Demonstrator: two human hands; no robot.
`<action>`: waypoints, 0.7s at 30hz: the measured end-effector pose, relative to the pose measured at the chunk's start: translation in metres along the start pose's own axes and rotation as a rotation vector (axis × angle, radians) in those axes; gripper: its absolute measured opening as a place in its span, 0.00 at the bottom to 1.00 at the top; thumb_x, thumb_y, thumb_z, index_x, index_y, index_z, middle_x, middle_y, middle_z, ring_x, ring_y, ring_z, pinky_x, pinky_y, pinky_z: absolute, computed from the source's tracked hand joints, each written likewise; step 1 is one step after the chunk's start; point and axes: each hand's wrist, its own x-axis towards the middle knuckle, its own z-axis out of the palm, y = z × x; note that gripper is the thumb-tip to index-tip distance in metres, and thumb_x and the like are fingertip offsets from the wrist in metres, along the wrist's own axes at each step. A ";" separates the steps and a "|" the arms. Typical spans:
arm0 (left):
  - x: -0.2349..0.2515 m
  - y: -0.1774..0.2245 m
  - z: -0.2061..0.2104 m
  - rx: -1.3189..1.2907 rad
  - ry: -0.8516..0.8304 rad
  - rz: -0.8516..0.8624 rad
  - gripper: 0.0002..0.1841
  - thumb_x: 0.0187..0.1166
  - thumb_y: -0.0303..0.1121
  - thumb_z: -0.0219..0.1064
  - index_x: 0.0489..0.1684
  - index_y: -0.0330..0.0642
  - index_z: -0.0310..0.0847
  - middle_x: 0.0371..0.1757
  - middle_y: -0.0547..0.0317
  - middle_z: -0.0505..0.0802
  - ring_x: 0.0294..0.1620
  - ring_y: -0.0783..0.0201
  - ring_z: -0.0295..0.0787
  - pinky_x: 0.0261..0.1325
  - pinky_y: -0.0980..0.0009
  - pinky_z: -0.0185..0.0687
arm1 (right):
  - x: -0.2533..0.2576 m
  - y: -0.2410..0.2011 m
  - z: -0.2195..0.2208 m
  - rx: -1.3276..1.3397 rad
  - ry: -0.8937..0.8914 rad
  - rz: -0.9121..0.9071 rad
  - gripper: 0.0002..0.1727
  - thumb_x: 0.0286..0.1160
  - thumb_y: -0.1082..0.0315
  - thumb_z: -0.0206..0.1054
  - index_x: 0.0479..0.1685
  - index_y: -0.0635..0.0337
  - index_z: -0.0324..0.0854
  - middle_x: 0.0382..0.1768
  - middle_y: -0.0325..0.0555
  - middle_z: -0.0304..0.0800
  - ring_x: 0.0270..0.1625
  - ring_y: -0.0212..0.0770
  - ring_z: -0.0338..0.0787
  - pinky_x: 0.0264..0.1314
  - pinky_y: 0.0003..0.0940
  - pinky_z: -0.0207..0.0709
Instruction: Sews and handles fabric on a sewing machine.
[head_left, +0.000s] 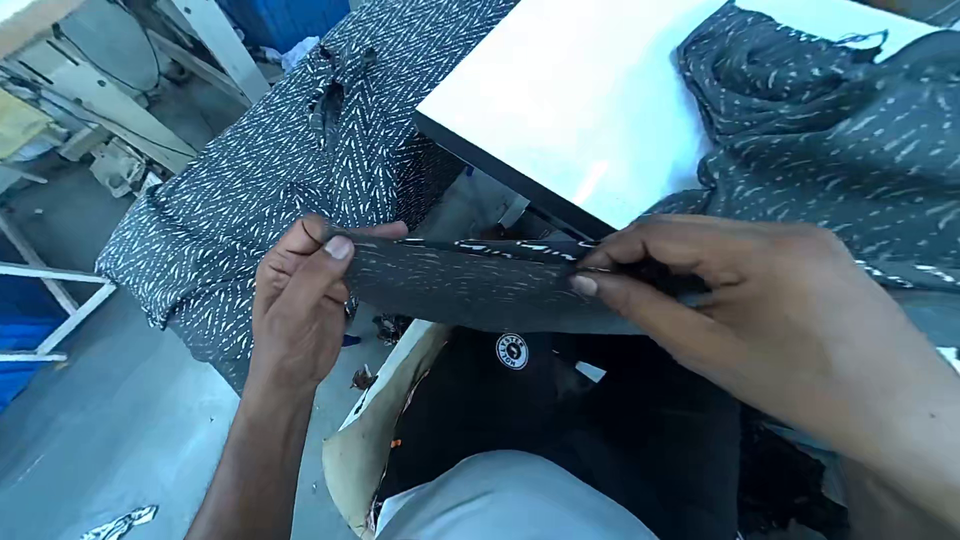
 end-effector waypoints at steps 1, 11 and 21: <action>0.002 -0.002 0.000 -0.014 0.004 -0.031 0.10 0.91 0.33 0.54 0.43 0.48 0.82 0.48 0.57 0.96 0.55 0.61 0.95 0.62 0.63 0.91 | 0.001 0.000 0.000 0.012 0.016 0.019 0.09 0.77 0.51 0.66 0.39 0.41 0.88 0.29 0.18 0.85 0.30 0.15 0.81 0.28 0.16 0.73; 0.044 0.006 0.033 0.309 -0.429 -0.236 0.21 0.85 0.50 0.63 0.61 0.43 0.86 0.40 0.67 0.89 0.39 0.74 0.86 0.43 0.77 0.86 | 0.006 -0.003 -0.003 0.092 -0.034 0.105 0.09 0.76 0.46 0.69 0.38 0.37 0.84 0.21 0.16 0.81 0.20 0.15 0.77 0.17 0.16 0.68; 0.058 0.022 0.042 0.388 -0.631 -0.111 0.04 0.72 0.30 0.77 0.40 0.45 0.96 0.34 0.64 0.96 0.32 0.74 0.91 0.36 0.80 0.89 | -0.050 0.023 -0.050 -0.087 0.020 0.108 0.08 0.77 0.49 0.65 0.39 0.36 0.87 0.28 0.15 0.85 0.28 0.13 0.82 0.26 0.17 0.73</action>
